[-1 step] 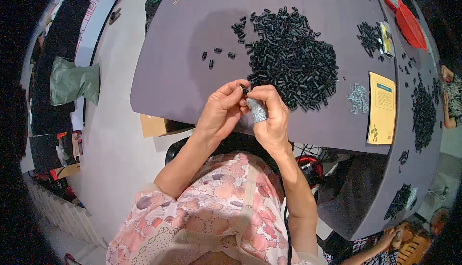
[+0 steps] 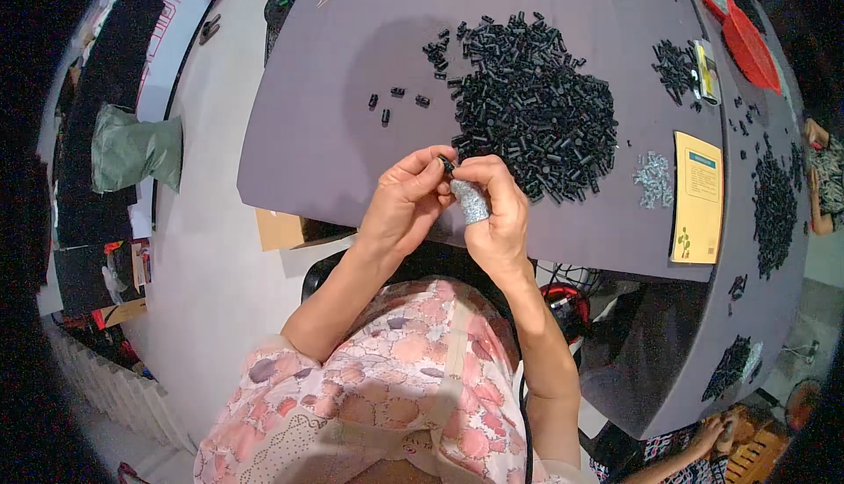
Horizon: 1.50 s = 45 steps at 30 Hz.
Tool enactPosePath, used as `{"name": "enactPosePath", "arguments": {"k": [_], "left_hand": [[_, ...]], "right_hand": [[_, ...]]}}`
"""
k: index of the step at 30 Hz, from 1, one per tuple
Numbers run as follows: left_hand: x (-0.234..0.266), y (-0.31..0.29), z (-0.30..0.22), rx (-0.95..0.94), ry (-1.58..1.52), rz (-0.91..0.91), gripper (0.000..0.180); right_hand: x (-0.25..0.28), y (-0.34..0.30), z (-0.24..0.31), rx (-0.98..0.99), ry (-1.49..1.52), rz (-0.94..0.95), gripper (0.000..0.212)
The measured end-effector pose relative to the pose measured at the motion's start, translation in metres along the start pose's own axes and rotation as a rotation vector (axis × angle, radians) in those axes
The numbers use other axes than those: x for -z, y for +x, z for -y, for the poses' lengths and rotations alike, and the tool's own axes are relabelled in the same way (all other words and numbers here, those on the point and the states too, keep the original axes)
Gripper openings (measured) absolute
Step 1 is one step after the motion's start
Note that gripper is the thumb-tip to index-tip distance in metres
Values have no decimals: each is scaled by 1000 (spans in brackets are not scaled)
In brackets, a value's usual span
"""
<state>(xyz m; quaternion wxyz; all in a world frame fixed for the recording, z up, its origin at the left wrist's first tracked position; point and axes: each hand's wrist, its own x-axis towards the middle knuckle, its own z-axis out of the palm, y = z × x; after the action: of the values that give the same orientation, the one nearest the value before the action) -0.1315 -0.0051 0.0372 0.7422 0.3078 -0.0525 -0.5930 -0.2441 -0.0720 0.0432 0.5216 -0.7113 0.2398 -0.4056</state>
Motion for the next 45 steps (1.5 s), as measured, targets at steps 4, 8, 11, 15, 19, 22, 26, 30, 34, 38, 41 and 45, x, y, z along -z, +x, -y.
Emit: {"name": "enactPosePath", "arguments": {"k": [4, 8, 11, 15, 19, 22, 26, 30, 34, 38, 41, 45], "left_hand": [[-1, 2, 3, -47, 52, -18, 17], [0, 3, 4, -30, 71, -44, 18], [-8, 2, 4, -71, 70, -50, 16], [-8, 1, 6, -117, 126, -79, 17], [-2, 2, 5, -44, 131, -63, 20], [-1, 2, 4, 13, 92, -35, 19], [2, 4, 2, 32, 110, 34, 17], [4, 7, 2, 45, 129, 40, 19], [1, 2, 4, -12, 159, 45, 34], [-6, -5, 1, -43, 291, 29, 43], [-21, -12, -3, -3, 309, -10, 41], [-11, -13, 0, 84, 114, 43, 42]], "right_hand": [[2, -2, -9, -109, 191, -14, 21], [3, -3, -16, -62, 145, 6, 19], [3, -3, -12, -47, 134, -5, 18], [1, -1, -8, -85, 155, -24, 18], [0, -3, -11, -77, 140, -50, 15], [2, -4, -10, -103, 43, -48, 16], [3, -4, -15, -135, 238, -84, 17], [9, -3, -13, -133, 236, -4, 21], [15, 2, -9, -154, 83, 108, 33], [23, 8, -1, -201, 61, 240, 38], [25, 2, -9, -186, 192, 217, 35], [25, -3, -8, -211, 277, 200, 34]]}}
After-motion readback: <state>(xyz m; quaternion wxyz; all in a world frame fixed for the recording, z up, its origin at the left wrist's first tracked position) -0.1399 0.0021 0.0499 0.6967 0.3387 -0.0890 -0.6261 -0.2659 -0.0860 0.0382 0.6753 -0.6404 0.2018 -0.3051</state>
